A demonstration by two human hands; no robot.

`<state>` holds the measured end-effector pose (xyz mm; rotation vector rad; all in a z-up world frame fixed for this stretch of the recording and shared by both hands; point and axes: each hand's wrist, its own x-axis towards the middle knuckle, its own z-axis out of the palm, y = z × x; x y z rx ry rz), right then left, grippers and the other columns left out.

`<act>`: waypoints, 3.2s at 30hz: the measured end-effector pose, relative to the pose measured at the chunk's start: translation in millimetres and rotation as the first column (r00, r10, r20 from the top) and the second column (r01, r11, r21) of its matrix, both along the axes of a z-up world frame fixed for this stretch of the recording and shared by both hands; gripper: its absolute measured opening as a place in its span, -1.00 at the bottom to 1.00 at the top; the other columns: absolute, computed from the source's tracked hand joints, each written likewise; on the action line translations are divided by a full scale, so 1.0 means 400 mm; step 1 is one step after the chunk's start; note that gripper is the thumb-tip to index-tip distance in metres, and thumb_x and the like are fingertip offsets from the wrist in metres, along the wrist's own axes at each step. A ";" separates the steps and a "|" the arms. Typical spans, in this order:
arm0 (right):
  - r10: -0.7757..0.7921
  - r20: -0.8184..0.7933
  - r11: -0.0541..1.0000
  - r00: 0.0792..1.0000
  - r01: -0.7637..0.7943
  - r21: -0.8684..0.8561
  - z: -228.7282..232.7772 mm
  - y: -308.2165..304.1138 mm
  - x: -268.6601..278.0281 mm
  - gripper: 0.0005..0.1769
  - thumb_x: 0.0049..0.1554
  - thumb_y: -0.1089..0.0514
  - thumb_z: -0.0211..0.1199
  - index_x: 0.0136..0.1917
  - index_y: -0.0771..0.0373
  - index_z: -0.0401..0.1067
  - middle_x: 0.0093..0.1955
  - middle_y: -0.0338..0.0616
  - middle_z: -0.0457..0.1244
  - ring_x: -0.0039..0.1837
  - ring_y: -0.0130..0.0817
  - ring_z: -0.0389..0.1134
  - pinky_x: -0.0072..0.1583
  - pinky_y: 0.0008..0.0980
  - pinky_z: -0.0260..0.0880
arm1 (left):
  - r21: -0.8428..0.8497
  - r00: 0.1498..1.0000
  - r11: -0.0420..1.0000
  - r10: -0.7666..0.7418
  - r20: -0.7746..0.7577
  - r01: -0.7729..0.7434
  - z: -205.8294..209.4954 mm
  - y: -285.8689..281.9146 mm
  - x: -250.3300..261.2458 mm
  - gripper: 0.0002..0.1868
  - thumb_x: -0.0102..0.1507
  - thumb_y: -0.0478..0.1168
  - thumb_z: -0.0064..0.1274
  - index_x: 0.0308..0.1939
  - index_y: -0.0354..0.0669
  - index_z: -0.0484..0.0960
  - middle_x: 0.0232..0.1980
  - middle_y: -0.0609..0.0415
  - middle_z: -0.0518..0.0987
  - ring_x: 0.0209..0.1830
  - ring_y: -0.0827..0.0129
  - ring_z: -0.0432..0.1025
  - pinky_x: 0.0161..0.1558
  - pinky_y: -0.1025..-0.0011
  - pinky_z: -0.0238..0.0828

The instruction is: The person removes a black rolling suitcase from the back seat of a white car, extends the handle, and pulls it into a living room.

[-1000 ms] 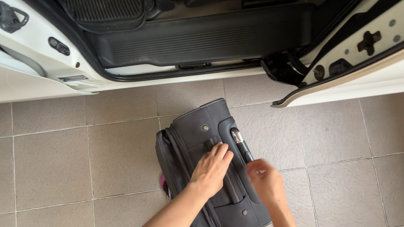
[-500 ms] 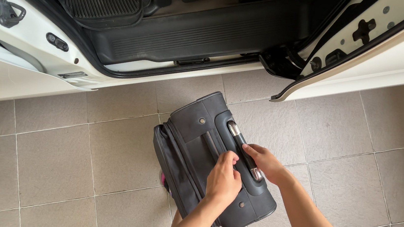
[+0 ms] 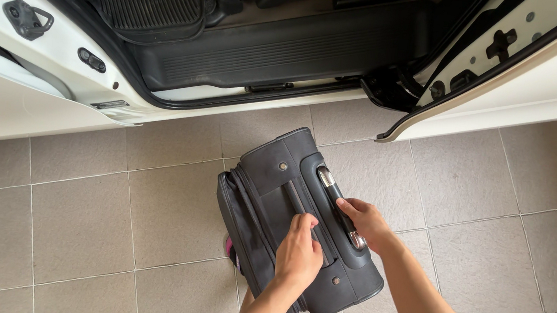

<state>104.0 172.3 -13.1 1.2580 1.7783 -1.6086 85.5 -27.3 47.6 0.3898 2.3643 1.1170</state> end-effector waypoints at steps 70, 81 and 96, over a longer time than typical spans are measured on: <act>0.123 -0.239 0.992 0.963 -0.114 0.050 0.514 -0.001 0.091 -0.43 0.23 -0.17 0.11 0.29 0.25 0.54 -0.08 -0.12 0.45 -0.08 -0.43 0.33 0.05 -0.33 0.27 | 0.374 0.702 0.756 0.155 0.695 -0.538 0.239 0.169 0.009 -0.64 0.28 0.08 0.12 -0.08 -0.11 0.63 -0.22 0.13 0.58 -0.20 0.39 0.46 -0.13 0.31 0.35; 0.034 -0.246 0.999 0.969 -0.030 0.019 0.482 0.002 0.098 -0.46 0.22 -0.13 0.15 0.29 0.28 0.53 -0.12 -0.08 0.45 -0.08 -0.43 0.38 0.01 -0.35 0.32 | 0.427 0.746 0.714 0.199 0.635 -0.554 0.259 0.161 -0.001 -0.66 0.20 -0.06 0.28 -0.17 -0.30 0.73 -0.28 0.06 0.70 -0.36 0.43 0.53 -0.23 0.43 0.43; 0.067 -0.283 0.997 0.957 -0.059 0.040 0.590 0.005 0.109 -0.43 0.19 -0.15 0.18 0.22 0.35 0.59 -0.13 -0.13 0.44 -0.13 -0.49 0.31 -0.01 -0.41 0.29 | 0.460 0.783 0.744 0.134 0.608 -0.484 0.363 0.138 -0.016 -0.60 0.17 -0.01 0.30 -0.17 -0.33 0.73 -0.28 0.01 0.71 -0.37 0.44 0.56 -0.15 0.45 0.54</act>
